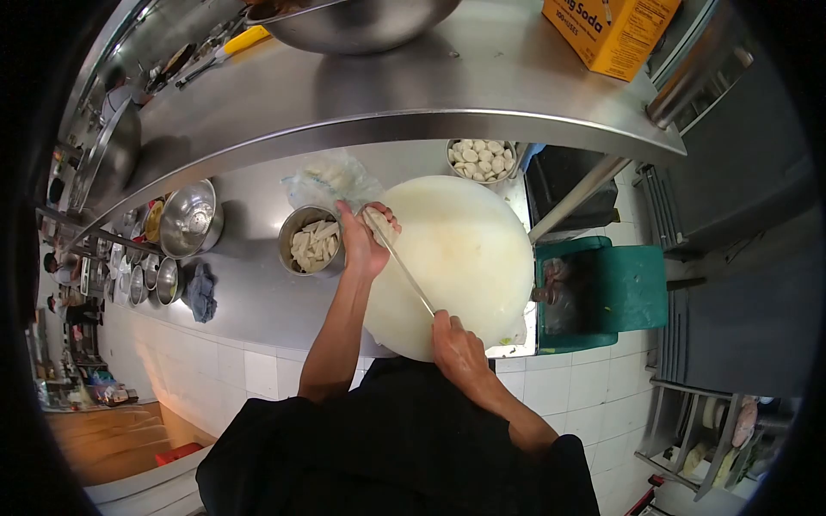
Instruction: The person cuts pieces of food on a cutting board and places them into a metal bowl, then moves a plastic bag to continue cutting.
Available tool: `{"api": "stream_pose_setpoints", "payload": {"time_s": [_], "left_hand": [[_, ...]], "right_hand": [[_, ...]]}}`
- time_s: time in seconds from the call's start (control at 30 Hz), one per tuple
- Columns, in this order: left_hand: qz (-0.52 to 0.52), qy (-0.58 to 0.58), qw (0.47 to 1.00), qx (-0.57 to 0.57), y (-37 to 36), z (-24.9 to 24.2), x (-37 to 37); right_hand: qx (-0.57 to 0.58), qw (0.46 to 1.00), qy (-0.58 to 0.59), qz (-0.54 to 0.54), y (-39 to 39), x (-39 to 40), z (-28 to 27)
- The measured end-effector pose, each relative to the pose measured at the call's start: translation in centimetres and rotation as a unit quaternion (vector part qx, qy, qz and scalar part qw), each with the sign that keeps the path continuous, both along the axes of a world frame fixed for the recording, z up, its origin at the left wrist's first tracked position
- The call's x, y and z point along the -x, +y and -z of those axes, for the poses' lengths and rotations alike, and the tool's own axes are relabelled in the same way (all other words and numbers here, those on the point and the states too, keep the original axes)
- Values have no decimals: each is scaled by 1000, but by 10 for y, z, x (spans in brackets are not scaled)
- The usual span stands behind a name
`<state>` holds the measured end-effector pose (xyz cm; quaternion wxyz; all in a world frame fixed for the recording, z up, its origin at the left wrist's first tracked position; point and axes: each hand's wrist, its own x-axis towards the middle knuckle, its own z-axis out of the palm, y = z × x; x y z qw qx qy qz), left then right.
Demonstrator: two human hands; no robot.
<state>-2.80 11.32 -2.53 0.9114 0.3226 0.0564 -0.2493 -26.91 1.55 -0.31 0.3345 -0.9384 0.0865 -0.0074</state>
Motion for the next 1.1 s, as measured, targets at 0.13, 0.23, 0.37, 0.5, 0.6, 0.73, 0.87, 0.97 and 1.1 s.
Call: {"api": "stream_pose_setpoints", "payload": {"time_s": [0.13, 0.23, 0.37, 0.5, 0.6, 0.73, 0.87, 0.97, 1.1], "left_hand": [[31, -99, 995, -9, 0, 8, -2], [44, -206, 972, -107, 2, 2, -1], [54, -183, 977, -94, 1, -10, -1], [66, -136, 985, -88, -2, -9, -2], [66, -140, 983, -94, -4, -18, 1], [70, -197, 974, -84, -2, -14, -1], [70, -231, 968, -76, -2, -10, -4], [42, -198, 978, -58, -6, -14, 1], [69, -144, 986, -50, -8, -17, 9]], "right_hand": [[-1, 1000, 11, 8, -1, -3, -6], [-4, 1000, 16, 12, -2, -5, -8], [-11, 1000, -8, 15, -1, -6, -3], [-16, 1000, -12, 15, -3, -7, 7], [-31, 999, -11, 25, -3, -8, 7], [-33, 999, -16, 19, -5, -7, 4], [-37, 999, -32, 18, -5, -5, 2], [-25, 998, -38, 31, -5, -5, 1], [-10, 999, -43, 31, -5, -2, 0]]}}
